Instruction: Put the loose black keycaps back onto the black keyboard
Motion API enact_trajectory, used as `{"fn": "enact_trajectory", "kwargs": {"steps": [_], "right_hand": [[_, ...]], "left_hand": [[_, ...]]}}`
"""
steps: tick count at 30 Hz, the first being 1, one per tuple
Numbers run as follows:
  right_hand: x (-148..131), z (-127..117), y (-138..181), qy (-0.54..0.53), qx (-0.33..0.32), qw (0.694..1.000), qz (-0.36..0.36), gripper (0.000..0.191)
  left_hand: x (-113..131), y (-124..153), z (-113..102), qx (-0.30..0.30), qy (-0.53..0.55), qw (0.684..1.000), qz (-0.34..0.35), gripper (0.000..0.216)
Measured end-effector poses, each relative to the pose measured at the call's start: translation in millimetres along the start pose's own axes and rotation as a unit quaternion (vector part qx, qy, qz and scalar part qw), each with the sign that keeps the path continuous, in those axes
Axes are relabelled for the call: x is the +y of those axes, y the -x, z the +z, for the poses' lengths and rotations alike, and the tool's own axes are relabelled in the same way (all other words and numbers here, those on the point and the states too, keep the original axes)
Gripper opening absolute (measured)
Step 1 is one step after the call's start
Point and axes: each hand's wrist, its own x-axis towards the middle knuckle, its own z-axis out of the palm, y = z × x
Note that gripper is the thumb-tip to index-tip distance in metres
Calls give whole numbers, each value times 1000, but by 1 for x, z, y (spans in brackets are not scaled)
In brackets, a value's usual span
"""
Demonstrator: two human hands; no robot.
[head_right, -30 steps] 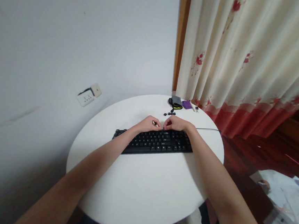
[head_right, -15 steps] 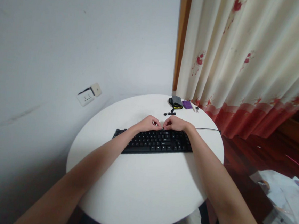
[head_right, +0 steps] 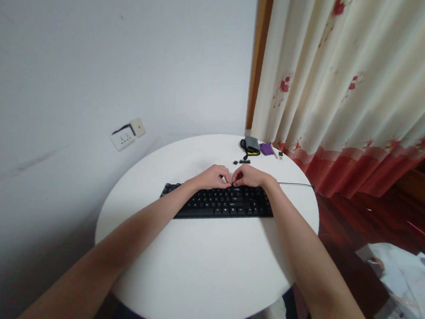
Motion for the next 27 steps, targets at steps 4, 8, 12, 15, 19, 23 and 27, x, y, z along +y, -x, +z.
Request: {"fn": "enact_trajectory", "kwargs": {"steps": [4,8,12,15,19,23,27], "right_hand": [[1,1,0,-18,-1,1000,-7,25],[8,4,-3,-49,7,999,-5,28],[15,6,-6,-67,5,997,25,29],[17,6,-9,-73,-5,997,37,28],[19,6,-12,-60,-13,996,58,28],[20,7,-13,-58,-15,995,74,30],[18,8,-10,-61,-13,995,78,34]], "left_hand": [[-3,1,-4,-27,6,1000,15,11],[-2,4,-10,-44,41,998,-5,20],[3,5,-12,-47,64,997,-25,24],[2,5,-13,-49,80,995,-33,26],[0,5,-13,-64,97,992,-48,29],[1,6,-12,-58,99,992,-52,30],[0,6,-7,-43,89,994,-43,28]]}}
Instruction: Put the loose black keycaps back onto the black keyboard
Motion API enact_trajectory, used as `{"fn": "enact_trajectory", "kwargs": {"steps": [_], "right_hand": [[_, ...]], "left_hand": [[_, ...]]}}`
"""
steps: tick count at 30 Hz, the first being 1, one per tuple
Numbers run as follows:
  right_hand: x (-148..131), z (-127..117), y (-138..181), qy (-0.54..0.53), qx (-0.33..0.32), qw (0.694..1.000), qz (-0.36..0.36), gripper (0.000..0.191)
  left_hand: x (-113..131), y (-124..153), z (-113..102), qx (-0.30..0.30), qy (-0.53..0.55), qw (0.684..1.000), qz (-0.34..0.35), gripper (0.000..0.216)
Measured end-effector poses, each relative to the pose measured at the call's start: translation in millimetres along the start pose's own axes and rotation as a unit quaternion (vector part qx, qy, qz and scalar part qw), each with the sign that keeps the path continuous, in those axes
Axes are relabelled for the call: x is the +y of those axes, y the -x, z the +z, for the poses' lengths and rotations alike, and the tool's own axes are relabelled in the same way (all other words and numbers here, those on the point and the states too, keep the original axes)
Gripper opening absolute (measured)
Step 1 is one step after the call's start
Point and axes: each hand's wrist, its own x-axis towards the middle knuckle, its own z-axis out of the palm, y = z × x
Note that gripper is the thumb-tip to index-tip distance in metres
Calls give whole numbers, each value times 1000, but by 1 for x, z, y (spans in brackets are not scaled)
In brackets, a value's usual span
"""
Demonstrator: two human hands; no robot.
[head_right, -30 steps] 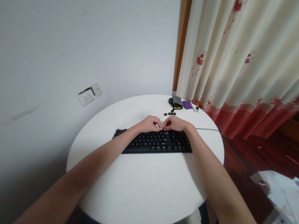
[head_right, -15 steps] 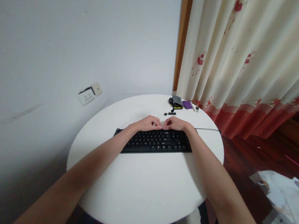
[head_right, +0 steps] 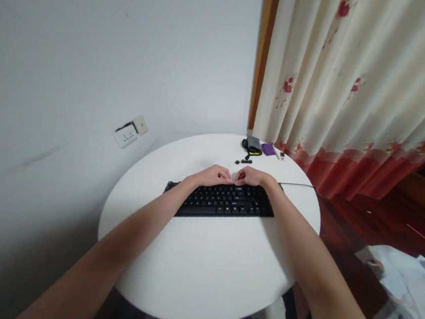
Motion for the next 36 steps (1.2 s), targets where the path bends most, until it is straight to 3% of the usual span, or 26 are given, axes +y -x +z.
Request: {"fn": "enact_trajectory", "kwargs": {"steps": [3,6,11,15,21,27,36], "right_hand": [[-2,0,4,-6,2,1000,-11,36],[-1,-5,10,-30,12,999,-15,40],[6,-16,20,-88,41,994,42,52],[12,-21,20,-82,60,993,62,51],[15,-20,16,-89,69,992,62,42],[21,-22,15,-100,88,989,57,30],[33,-25,1,-78,263,962,2,19]], "left_hand": [[-3,-3,1,31,-24,999,-31,27],[-7,-12,-5,91,-76,987,-108,23],[-21,-49,-18,144,-175,952,-206,28],[-33,-80,-10,159,-198,936,-243,43],[-43,-107,10,172,-214,931,-241,61],[-46,-119,16,156,-222,941,-200,27],[-32,-89,4,133,-196,960,-151,18]]}}
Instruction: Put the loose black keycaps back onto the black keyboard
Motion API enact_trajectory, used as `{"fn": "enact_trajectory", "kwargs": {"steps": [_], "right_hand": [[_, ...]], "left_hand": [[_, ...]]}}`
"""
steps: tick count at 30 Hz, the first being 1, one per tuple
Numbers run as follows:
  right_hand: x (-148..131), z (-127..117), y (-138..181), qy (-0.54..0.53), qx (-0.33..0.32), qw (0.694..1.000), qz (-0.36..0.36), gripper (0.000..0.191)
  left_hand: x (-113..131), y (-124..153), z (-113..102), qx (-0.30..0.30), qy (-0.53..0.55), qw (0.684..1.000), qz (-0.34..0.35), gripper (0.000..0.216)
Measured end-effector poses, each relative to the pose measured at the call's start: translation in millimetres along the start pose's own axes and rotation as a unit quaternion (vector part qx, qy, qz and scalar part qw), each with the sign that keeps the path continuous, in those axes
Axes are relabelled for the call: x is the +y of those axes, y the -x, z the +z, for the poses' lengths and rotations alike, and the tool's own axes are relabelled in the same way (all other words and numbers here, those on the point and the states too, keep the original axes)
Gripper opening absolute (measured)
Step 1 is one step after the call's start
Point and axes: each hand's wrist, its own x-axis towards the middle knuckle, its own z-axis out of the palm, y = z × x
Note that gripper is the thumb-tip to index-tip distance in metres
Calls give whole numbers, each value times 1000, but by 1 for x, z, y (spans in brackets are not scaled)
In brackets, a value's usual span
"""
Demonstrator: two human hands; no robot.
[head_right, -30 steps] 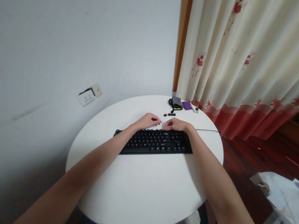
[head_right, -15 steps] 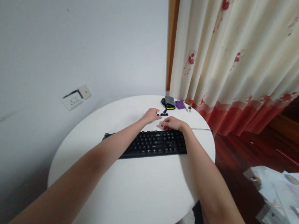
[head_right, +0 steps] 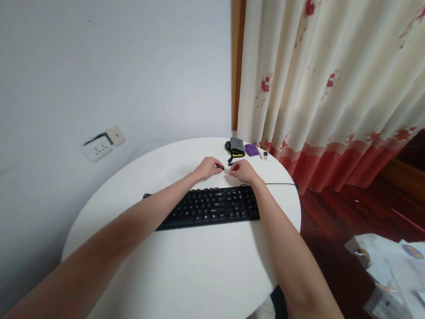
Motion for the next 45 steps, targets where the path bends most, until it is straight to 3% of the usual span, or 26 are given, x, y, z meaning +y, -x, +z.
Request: {"fn": "enact_trajectory", "kwargs": {"steps": [4,11,16,22,27,31,36,45], "right_hand": [[-9,11,0,-24,2,999,-47,23],[-24,22,7,-58,-77,987,-128,31],[-24,21,10,-20,-129,987,-93,28],[-28,8,19,30,-199,978,-57,32],[-29,-6,25,91,-234,967,-31,35],[-27,-13,26,94,-239,966,-17,35],[-24,-19,27,89,-257,962,-17,35],[-21,-18,24,117,-258,959,-25,33]], "left_hand": [[11,25,-15,-3,44,999,31,20],[22,60,-25,19,104,994,21,19],[16,70,-4,56,196,978,-36,35],[19,79,0,76,229,970,-13,18],[25,85,-5,27,248,967,55,16],[27,87,-5,-22,237,969,67,13],[31,84,0,4,236,971,47,16],[30,83,4,-27,192,976,102,10]]}}
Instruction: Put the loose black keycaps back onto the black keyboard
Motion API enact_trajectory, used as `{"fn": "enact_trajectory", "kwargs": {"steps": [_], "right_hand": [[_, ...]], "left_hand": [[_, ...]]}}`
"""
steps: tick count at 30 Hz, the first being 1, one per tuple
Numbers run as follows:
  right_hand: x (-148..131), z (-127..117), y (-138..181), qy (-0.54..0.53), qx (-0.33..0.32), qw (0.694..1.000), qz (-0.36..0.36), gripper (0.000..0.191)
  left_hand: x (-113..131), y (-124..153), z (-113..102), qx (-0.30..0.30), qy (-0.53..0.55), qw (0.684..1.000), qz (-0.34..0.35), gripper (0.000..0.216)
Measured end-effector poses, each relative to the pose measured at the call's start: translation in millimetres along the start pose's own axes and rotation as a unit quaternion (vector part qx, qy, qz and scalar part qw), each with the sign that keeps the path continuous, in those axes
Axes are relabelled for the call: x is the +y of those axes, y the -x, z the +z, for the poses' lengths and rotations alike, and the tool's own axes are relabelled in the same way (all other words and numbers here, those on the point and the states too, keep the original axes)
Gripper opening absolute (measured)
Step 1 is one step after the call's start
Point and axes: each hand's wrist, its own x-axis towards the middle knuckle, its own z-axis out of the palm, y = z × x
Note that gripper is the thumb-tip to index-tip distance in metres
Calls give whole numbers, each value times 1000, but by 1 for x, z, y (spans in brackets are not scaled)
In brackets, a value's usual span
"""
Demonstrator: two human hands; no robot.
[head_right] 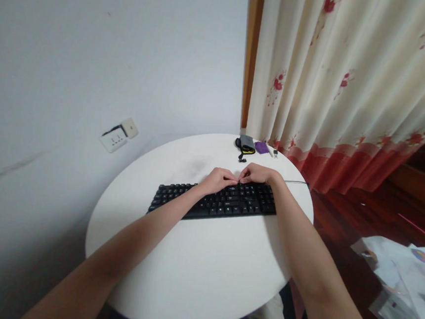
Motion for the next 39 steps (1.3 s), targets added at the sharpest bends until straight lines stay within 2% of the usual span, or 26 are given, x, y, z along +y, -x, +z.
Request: {"fn": "enact_trajectory", "kwargs": {"steps": [3,9,14,21,29,39], "right_hand": [[-3,0,0,25,5,1000,-6,29],[-16,3,-4,117,31,993,16,19],[-21,5,-3,124,54,990,32,15],[-33,8,1,160,60,984,44,11],[-39,10,1,197,55,978,32,10],[-45,12,2,253,37,965,66,15]], "left_hand": [[0,1,-3,-15,2,1000,-18,17],[0,-1,0,19,36,997,-68,13],[-2,-1,4,32,40,997,-55,7],[1,1,5,33,1,999,-4,2],[4,4,3,18,-7,1000,19,9],[4,5,3,24,-25,999,39,11]]}}
